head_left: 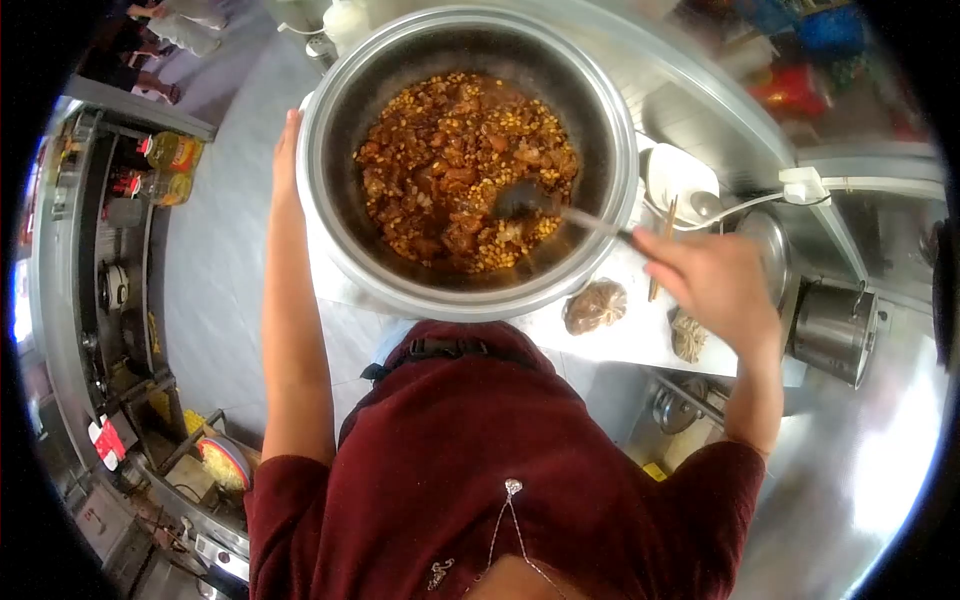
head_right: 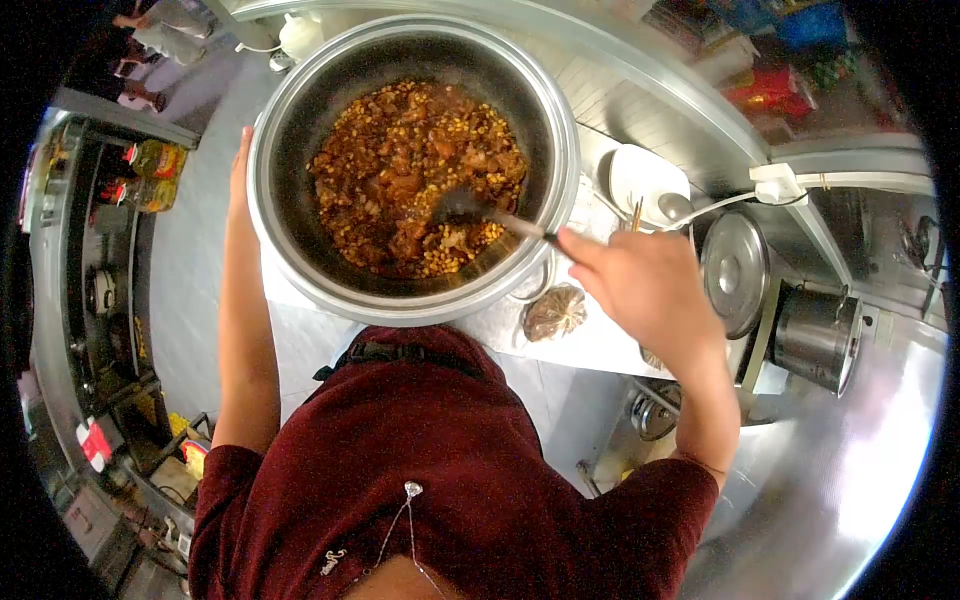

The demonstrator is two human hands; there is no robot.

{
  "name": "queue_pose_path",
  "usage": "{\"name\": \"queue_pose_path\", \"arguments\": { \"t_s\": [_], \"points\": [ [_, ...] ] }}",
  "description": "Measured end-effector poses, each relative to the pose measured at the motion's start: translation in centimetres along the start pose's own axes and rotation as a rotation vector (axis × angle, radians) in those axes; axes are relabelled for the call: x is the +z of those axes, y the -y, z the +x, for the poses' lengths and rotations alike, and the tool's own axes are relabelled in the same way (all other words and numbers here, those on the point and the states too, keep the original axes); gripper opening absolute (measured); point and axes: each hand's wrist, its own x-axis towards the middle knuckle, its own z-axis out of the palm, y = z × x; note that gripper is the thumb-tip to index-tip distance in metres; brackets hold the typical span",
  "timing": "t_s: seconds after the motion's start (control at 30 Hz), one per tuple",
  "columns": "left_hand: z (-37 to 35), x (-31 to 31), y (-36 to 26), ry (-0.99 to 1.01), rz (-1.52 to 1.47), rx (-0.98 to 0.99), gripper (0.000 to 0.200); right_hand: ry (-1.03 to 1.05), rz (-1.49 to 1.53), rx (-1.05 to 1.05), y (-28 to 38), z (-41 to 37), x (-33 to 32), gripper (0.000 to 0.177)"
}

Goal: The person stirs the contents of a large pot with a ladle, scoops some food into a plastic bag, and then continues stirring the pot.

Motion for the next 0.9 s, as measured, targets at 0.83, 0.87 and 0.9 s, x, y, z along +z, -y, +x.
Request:
{"name": "queue_pose_path", "arguments": {
  "t_s": [0.83,0.87,0.9],
  "points": [
    [-0.6,0.1,-0.7,-0.068,-0.166,0.083,0.062,-0.16,0.148,0.104,2.3,-2.0,1.6,0.034],
    [-0.6,0.1,-0.6,-0.064,-0.182,0.097,0.063,-0.163,0.118,0.118,2.5,-2.0,2.0,0.033],
    [-0.5,0.2,-0.6,-0.055,-0.194,0.093,0.064,-0.165,0.087,0.132,2.9,-1.8,2.5,0.032]
  ]
}}
